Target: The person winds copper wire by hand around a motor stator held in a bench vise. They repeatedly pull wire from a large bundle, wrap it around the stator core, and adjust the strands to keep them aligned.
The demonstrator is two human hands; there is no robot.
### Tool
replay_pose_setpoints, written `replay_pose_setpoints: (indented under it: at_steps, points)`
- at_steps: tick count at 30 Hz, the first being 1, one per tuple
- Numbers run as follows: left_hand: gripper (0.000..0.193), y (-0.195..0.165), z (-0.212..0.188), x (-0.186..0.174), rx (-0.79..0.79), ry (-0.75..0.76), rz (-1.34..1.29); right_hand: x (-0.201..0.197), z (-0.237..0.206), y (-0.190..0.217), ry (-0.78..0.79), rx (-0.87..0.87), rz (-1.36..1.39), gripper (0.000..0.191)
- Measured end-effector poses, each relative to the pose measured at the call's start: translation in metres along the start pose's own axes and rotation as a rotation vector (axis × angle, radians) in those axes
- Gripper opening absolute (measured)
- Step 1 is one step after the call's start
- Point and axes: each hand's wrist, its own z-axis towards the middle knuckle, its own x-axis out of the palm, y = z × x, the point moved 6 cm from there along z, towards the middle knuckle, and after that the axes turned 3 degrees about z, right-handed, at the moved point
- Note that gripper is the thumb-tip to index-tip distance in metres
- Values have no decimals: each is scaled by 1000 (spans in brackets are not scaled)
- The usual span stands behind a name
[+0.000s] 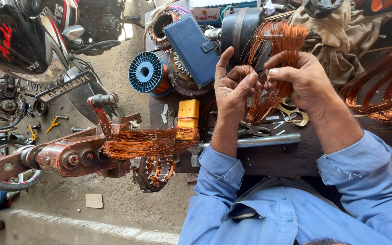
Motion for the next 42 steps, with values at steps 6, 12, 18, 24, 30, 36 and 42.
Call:
replay_pose_setpoints:
  at_steps: [6,12,18,24,30,36,42]
  points:
    - [88,-1,10,-1,-4,3,25,1,11,2,2,15,202,11]
    - [86,-2,17,1,-4,21,60,4,20,0,-19,0,-23,11]
    - [86,-7,30,-1,-15,19,68,11,29,17,-7,-34,169,14]
    - [88,-11,28,-3,-11,47,114,17,32,8,-9,-1,84,13]
    - [89,-4,34,-1,0,40,122,6,38,9,-27,5,22,9]
    - [90,-7,45,-5,52,1,60,8,44,13,-29,29,-56,8]
    - [91,-5,44,-5,44,13,64,8,43,11,-17,26,-52,11]
